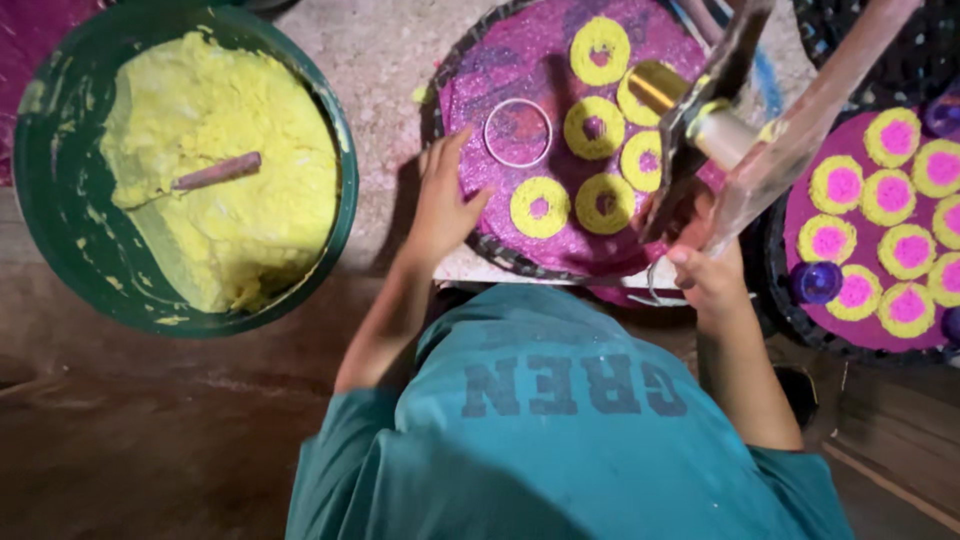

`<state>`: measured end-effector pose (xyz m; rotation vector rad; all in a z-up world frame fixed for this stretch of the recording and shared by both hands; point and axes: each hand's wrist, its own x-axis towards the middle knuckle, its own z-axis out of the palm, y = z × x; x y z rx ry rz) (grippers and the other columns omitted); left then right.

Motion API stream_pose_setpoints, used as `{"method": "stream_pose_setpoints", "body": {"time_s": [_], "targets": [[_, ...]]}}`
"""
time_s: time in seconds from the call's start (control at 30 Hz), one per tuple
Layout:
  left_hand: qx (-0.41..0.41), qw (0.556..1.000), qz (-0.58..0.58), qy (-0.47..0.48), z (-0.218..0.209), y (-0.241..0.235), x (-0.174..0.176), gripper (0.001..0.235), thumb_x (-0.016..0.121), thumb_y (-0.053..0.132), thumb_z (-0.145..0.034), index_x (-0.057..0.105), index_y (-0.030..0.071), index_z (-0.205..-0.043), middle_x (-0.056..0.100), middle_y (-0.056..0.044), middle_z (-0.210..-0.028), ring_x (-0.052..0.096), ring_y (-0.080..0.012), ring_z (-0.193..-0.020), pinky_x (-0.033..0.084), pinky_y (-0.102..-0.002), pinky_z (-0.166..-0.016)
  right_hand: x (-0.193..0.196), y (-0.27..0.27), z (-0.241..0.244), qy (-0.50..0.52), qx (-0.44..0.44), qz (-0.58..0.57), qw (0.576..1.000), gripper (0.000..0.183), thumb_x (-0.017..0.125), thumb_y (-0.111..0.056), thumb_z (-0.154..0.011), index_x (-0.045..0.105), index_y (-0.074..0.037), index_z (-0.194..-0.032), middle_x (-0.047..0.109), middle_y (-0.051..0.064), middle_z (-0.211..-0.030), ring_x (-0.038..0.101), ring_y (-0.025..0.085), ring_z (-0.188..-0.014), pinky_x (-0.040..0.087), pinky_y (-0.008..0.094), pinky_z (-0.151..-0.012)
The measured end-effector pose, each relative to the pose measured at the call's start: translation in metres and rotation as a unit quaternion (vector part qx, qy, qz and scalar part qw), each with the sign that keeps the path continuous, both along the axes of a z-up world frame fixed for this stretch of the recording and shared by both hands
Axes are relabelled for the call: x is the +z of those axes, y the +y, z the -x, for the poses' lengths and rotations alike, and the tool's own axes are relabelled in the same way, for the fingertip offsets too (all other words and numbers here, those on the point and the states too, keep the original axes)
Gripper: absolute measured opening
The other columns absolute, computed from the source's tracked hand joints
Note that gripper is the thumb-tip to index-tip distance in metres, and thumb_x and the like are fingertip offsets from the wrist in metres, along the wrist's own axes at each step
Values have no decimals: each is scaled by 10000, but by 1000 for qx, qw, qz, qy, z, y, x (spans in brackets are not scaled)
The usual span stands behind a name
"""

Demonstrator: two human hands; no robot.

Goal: The person scoops yellow dough from a green bowl using a wooden press tool, then presses it into a circular mold on a pink tray to form ring-shaped pieces. They repeat this process, arranging the yellow rings on the tray and occasionally adding pink dough centers to create two-toned decorative items.

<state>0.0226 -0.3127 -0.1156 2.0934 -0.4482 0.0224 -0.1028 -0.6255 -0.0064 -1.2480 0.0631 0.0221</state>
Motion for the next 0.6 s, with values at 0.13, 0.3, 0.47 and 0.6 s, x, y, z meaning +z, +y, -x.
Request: {"method": "stream_pose_setpoints", "body": {"time_s": [0.13,0.3,0.47,0.6], "targets": [[-114,991,-58,-23,-42,-14,6,1065,841,35,-701,264,21,-1596,394,-241,-1510,359,-458,-1384,326,-486,-1191,-2,2,6,-17,-6,14,1000,744,856,-375,-823,479,-8,-1349,596,126,-1212,599,245,-1163,487,359,-1029],[-130,988,-83,-29,-54,-30,-5,1062,848,49,-708,266,54,-1597,427,-228,-1500,385,-441,-1362,346,-477,-1180,-12,-7,24,-1,-31,5,1000,762,864,-339,-813,459,-14,-1371,552,128,-1171,580,254,-1121,483,370,-1022],[-141,987,-77,-12,-52,-32,-7,1071,845,52,-713,262,60,-1611,446,-219,-1479,405,-431,-1341,366,-465,-1177,-20,-10,36,23,-54,1,998,865,859,-323,-782,385,-23,-1441,548,137,-1299,572,268,-1217,492,387,-1058],[-144,984,-105,4,-56,-34,3,1039,873,144,-754,270,73,-1598,450,-216,-1478,408,-422,-1345,341,-473,-1168,-18,-10,35,30,-48,31,998,939,881,-354,-801,340,-5,-1484,561,147,-1302,579,280,-1229,485,398,-1091]]}}
